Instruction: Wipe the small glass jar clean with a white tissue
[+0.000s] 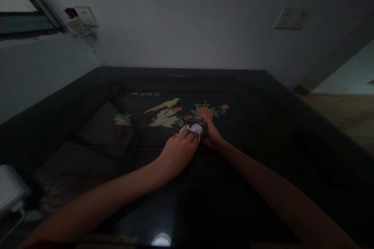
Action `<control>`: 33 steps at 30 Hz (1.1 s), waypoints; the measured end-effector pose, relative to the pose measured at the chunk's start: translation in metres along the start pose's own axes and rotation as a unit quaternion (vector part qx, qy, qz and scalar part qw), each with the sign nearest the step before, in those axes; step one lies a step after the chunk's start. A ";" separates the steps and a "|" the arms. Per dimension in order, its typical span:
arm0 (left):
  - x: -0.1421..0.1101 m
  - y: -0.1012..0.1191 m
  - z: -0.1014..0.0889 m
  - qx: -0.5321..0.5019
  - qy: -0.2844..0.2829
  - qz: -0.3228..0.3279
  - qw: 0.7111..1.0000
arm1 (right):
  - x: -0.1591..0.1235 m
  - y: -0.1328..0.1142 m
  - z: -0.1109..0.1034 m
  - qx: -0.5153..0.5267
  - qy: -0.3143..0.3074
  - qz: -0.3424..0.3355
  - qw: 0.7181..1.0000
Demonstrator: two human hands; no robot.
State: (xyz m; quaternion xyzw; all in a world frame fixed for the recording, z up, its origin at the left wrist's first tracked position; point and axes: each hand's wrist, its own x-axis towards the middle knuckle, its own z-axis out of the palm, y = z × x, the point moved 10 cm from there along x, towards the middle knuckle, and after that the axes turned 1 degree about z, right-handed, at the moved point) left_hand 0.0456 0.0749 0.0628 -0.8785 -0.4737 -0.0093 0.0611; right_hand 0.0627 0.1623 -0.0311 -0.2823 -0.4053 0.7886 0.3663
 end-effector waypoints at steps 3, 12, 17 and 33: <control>0.001 -0.001 0.003 -0.086 -0.032 -0.003 0.996 | -0.002 -0.004 -0.001 0.011 0.012 -0.016 1.000; 0.013 -0.017 0.018 -0.532 -0.028 -0.064 0.844 | -0.006 -0.013 0.003 0.039 0.026 -0.009 0.999; 0.009 -0.014 0.019 -0.431 -0.059 -0.061 0.898 | -0.007 -0.014 0.004 0.023 0.030 -0.014 0.999; -0.008 -0.004 0.003 0.085 -0.001 0.009 0.996 | -0.003 -0.011 0.003 0.053 0.036 -0.026 0.998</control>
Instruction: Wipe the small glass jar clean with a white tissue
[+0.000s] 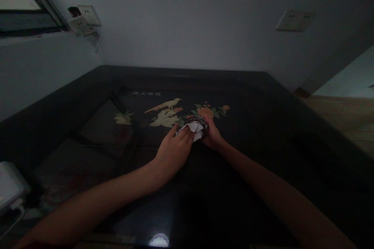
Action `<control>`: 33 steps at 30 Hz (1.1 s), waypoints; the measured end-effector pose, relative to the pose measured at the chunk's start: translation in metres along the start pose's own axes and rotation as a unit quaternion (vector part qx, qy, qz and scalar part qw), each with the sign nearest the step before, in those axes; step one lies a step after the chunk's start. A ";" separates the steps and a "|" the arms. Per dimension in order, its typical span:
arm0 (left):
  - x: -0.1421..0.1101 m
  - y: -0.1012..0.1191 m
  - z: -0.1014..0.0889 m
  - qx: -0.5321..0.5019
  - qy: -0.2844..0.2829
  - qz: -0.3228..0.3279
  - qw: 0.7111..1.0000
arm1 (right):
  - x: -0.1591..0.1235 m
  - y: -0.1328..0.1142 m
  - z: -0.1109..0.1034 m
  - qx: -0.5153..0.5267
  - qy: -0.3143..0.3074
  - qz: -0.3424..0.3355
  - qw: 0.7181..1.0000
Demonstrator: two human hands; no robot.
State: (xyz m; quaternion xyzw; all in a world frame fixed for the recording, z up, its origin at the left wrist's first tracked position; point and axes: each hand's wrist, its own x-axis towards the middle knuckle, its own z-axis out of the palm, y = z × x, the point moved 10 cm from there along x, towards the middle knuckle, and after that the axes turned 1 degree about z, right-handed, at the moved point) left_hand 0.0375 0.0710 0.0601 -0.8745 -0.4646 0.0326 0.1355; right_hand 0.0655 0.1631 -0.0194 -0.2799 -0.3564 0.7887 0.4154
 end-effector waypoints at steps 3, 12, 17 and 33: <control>0.001 0.001 0.003 -0.021 -0.001 0.000 1.000 | -0.001 0.001 -0.001 -0.001 0.001 0.003 1.000; 0.008 0.013 0.012 -0.336 -0.067 -0.023 0.939 | -0.006 -0.002 0.002 -0.028 -0.016 0.016 0.999; 0.011 0.012 0.018 -0.555 -0.025 -0.080 0.828 | -0.007 -0.002 -0.001 -0.043 -0.003 0.025 0.999; -0.004 0.010 -0.006 -0.023 0.027 0.010 0.999 | -0.004 -0.004 -0.001 -0.003 0.006 0.022 1.000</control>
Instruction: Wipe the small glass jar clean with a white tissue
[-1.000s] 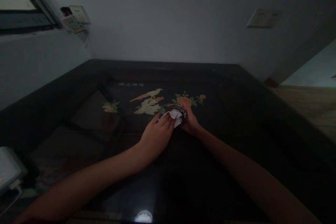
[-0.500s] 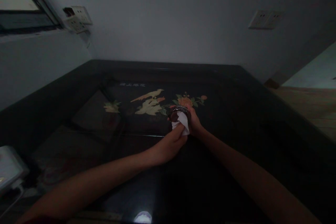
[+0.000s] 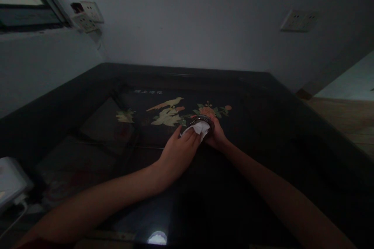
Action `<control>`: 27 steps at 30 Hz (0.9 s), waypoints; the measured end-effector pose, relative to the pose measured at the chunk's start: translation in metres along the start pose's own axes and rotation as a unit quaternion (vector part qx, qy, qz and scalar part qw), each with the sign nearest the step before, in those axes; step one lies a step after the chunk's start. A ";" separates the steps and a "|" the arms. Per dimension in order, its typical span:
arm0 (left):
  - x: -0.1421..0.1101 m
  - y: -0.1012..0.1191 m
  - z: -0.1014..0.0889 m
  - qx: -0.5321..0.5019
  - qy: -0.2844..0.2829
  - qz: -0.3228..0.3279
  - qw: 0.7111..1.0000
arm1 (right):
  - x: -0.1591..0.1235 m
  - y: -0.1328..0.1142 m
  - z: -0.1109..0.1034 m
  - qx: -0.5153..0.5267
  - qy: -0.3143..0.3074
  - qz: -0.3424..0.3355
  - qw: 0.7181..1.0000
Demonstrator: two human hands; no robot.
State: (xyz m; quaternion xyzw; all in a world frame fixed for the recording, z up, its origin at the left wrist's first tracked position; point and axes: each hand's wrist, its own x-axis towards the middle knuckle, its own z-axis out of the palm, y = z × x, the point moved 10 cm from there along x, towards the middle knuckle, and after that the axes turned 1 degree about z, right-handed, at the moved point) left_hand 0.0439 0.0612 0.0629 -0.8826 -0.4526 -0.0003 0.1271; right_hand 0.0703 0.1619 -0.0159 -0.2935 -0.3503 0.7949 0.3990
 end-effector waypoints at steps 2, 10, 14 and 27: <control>0.000 -0.006 -0.004 0.012 0.006 0.003 1.000 | 0.000 0.001 0.000 0.001 0.001 0.004 1.000; 0.002 -0.008 0.006 -0.032 -0.038 0.021 0.999 | 0.001 0.003 -0.002 -0.001 0.007 0.006 1.000; 0.001 0.007 0.009 -0.143 -0.045 0.071 0.986 | -0.002 0.002 0.000 -0.008 -0.003 0.000 1.000; 0.013 0.003 0.020 -0.498 -0.059 -0.052 0.864 | -0.002 -0.002 -0.002 -0.008 0.011 0.004 1.000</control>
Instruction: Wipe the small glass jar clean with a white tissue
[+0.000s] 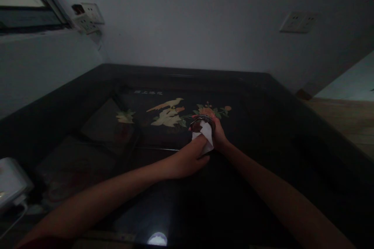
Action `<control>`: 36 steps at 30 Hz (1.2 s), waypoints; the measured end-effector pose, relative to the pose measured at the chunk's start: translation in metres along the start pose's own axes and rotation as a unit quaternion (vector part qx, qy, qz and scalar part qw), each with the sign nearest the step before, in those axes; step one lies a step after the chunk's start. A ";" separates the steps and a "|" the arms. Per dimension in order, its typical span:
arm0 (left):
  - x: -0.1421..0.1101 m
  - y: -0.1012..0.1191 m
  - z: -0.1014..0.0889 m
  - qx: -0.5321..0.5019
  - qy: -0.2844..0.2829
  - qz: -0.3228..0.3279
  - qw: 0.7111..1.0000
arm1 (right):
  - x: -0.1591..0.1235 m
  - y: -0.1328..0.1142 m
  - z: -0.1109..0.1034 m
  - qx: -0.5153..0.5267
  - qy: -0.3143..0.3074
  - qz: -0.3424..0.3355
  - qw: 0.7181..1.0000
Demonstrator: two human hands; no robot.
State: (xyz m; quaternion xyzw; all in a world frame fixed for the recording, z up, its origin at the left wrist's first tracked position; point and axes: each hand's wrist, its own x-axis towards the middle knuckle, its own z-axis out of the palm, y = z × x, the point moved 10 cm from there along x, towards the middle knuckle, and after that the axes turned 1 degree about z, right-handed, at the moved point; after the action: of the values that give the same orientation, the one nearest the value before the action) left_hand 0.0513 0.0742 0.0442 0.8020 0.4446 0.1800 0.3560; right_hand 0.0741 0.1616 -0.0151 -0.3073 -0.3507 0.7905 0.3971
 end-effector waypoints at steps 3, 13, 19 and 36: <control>0.001 -0.006 -0.003 0.133 0.001 0.005 0.991 | 0.001 0.001 0.002 0.018 -0.007 -0.002 1.000; -0.009 0.008 -0.025 0.459 0.027 0.081 0.884 | 0.007 0.002 0.000 0.022 -0.020 -0.028 0.999; -0.010 0.004 -0.023 0.489 0.011 0.071 0.869 | 0.008 0.003 -0.001 0.029 -0.020 -0.029 0.999; 0.009 -0.015 -0.012 -0.152 0.013 -0.041 0.987 | 0.002 0.000 -0.002 0.025 0.009 -0.015 1.000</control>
State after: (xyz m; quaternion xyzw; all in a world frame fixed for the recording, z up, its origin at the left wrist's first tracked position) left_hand 0.0401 0.0920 0.0410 0.7173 0.4490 0.2413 0.4749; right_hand 0.0741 0.1640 -0.0170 -0.2994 -0.3315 0.7903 0.4194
